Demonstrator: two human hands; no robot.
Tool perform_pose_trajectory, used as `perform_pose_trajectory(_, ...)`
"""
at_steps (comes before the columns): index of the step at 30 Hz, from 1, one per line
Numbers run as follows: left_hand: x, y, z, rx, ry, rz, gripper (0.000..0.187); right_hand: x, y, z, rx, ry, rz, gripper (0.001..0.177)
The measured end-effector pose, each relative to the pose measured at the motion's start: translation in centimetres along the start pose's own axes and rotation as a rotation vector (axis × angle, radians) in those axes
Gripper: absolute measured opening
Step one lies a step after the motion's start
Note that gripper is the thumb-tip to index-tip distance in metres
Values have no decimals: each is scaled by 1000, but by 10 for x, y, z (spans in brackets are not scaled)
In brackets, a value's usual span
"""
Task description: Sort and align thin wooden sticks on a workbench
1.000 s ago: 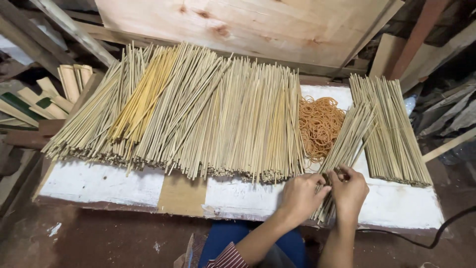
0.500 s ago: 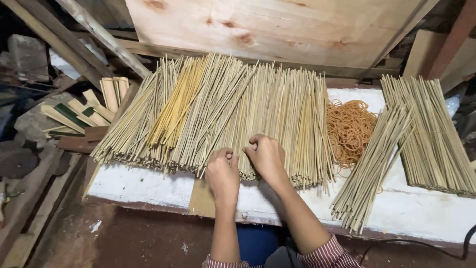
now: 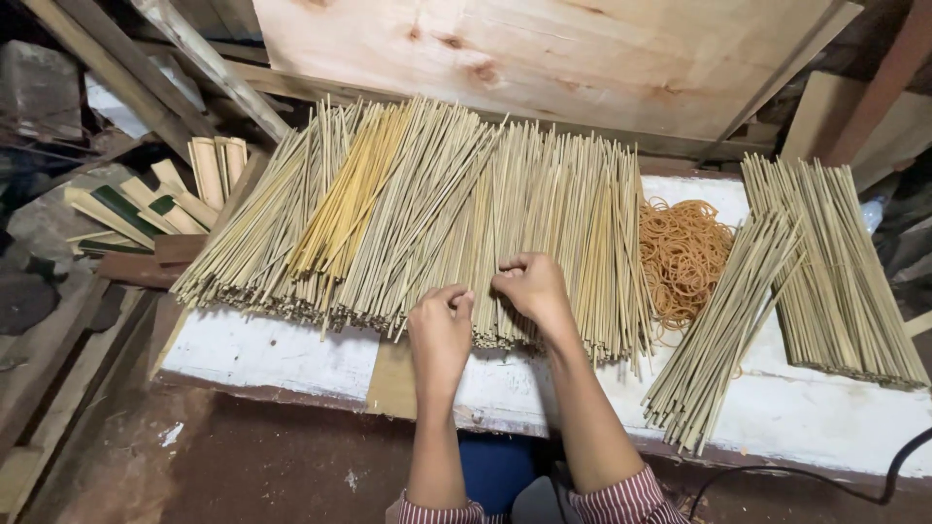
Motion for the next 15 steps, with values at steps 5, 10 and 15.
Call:
perform_pose_trajectory(5,-5,19,-14,-212,-10,31,20,-40,-15,12,543,57,257,43)
perform_pose_trajectory(10,-16,26,-43,-306,23,80,24,-18,-25,-20,619,13,328,42)
perform_pose_trajectory(15,-19,49,-69,-195,191,184,26,-25,-66,-31,644,-18,230,40)
Point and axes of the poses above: each hand's wrist, its own x-axis towards the middle knuckle, its own y-axis out of the palm, z = x × y, the point moved 8 cm from there along x, towards the middle knuckle, and after that the axes turned 12 degrees about y, right-handed, at the moved point
